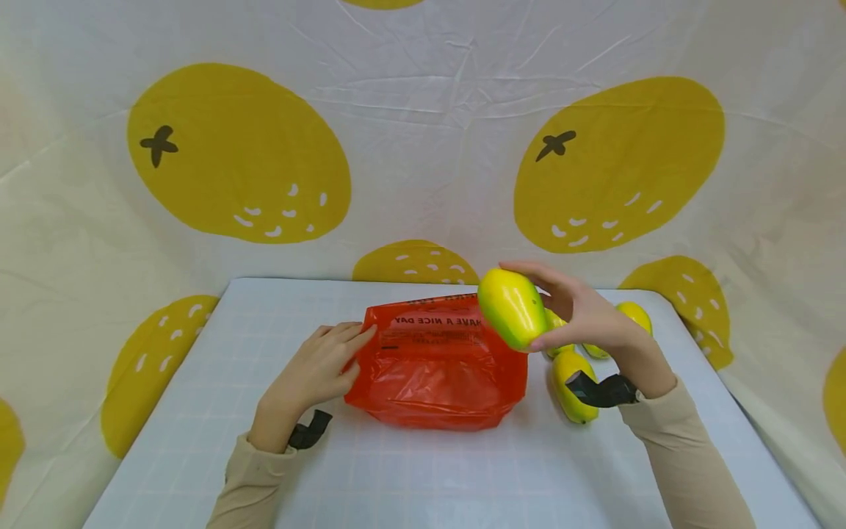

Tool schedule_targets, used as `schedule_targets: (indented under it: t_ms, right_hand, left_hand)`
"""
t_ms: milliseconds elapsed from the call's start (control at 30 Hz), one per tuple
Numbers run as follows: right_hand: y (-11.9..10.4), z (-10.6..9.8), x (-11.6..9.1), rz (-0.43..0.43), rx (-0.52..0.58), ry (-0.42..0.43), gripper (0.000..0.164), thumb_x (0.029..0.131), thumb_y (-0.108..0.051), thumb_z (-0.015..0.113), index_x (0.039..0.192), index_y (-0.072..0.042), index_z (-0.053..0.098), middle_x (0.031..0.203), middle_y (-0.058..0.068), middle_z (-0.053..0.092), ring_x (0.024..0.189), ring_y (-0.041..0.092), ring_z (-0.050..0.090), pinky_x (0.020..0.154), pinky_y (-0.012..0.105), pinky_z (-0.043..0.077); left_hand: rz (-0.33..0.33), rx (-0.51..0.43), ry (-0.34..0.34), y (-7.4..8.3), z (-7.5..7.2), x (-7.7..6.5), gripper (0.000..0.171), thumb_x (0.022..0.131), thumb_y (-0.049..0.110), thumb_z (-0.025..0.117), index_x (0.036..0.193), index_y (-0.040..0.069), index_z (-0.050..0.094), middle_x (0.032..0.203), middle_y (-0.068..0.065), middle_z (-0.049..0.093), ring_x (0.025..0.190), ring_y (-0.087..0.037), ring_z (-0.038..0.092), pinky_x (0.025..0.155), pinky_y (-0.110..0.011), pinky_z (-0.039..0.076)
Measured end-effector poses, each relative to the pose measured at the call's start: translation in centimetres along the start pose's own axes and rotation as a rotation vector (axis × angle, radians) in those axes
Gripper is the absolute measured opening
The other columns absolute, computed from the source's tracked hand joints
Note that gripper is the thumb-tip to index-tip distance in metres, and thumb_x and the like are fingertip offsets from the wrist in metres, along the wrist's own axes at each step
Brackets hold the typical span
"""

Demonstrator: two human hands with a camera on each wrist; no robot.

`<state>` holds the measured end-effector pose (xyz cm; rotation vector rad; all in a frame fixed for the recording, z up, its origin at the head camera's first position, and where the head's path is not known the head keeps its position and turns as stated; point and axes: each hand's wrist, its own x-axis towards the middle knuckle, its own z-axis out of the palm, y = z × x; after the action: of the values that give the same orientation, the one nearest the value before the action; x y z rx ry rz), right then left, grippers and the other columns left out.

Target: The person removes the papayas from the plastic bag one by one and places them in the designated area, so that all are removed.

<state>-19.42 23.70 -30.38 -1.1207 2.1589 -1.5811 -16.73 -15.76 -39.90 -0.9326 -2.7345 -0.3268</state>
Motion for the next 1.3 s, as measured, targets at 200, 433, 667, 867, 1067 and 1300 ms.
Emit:
schedule_targets:
  t_ms: [200, 433, 667, 867, 1067, 1300]
  right_hand:
    - [0.7, -1.6, -1.7, -0.135, 0.146, -0.004, 0.098, 0.067, 0.021, 0.068, 0.153, 0.004, 0.025, 0.149, 0.025, 0.032, 0.123, 0.031, 0.044, 0.092, 0.036, 0.053]
    - [1.3, -2.8, -4.0, -0.184, 0.121, 0.084, 0.103, 0.060, 0.021, 0.069, 0.152, 0.008, 0.024, 0.148, 0.026, 0.033, 0.124, 0.031, 0.043, 0.097, 0.035, 0.050]
    - [2.5, -3.9, -6.7, -0.307, 0.227, 0.102, 0.102, 0.069, 0.013, 0.078, 0.150, 0.016, 0.014, 0.153, 0.027, 0.028, 0.129, 0.031, 0.039, 0.101, 0.033, 0.047]
    - [3.9, -4.6, -9.2, -0.399, 0.332, 0.131, 0.098, 0.072, 0.016, 0.074, 0.148, 0.019, 0.012, 0.154, 0.027, 0.027, 0.131, 0.033, 0.038, 0.103, 0.034, 0.046]
    - [5.4, -5.0, -11.5, -0.437, 0.330, 0.198, 0.099, 0.067, 0.020, 0.071, 0.147, 0.021, 0.012, 0.152, 0.028, 0.028, 0.129, 0.033, 0.040, 0.101, 0.034, 0.048]
    - [7.2, -4.7, -14.1, -0.433, 0.378, 0.268, 0.097, 0.067, 0.024, 0.064, 0.147, 0.020, 0.010, 0.151, 0.027, 0.029, 0.126, 0.032, 0.042, 0.096, 0.033, 0.051]
  left_hand:
    - [0.005, 0.000, 0.006, -0.1, 0.1, 0.0, 0.054, 0.082, 0.008, 0.060, 0.135, 0.001, 0.060, 0.131, -0.017, 0.062, 0.121, -0.035, 0.056, 0.098, -0.055, 0.045]
    - [0.002, -0.008, 0.006, -0.1, 0.1, 0.0, 0.054, 0.082, 0.007, 0.061, 0.135, 0.001, 0.060, 0.131, -0.018, 0.061, 0.121, -0.035, 0.056, 0.098, -0.055, 0.045]
    - [-0.002, -0.008, 0.005, 0.0, 0.0, -0.1, 0.053, 0.082, 0.008, 0.061, 0.135, 0.001, 0.060, 0.132, -0.017, 0.061, 0.122, -0.035, 0.056, 0.098, -0.055, 0.045]
    - [-0.003, -0.009, 0.001, 0.0, 0.0, -0.1, 0.053, 0.082, 0.007, 0.060, 0.135, 0.001, 0.060, 0.132, -0.017, 0.061, 0.122, -0.035, 0.056, 0.098, -0.056, 0.045]
    - [-0.016, -0.011, -0.006, 0.1, -0.1, -0.1, 0.053, 0.083, 0.008, 0.061, 0.136, 0.001, 0.060, 0.133, -0.017, 0.061, 0.123, -0.035, 0.056, 0.099, -0.056, 0.045]
    - [-0.011, -0.007, -0.003, 0.0, 0.0, -0.1, 0.053, 0.083, 0.008, 0.060, 0.135, 0.002, 0.060, 0.133, -0.017, 0.061, 0.123, -0.035, 0.055, 0.099, -0.055, 0.045]
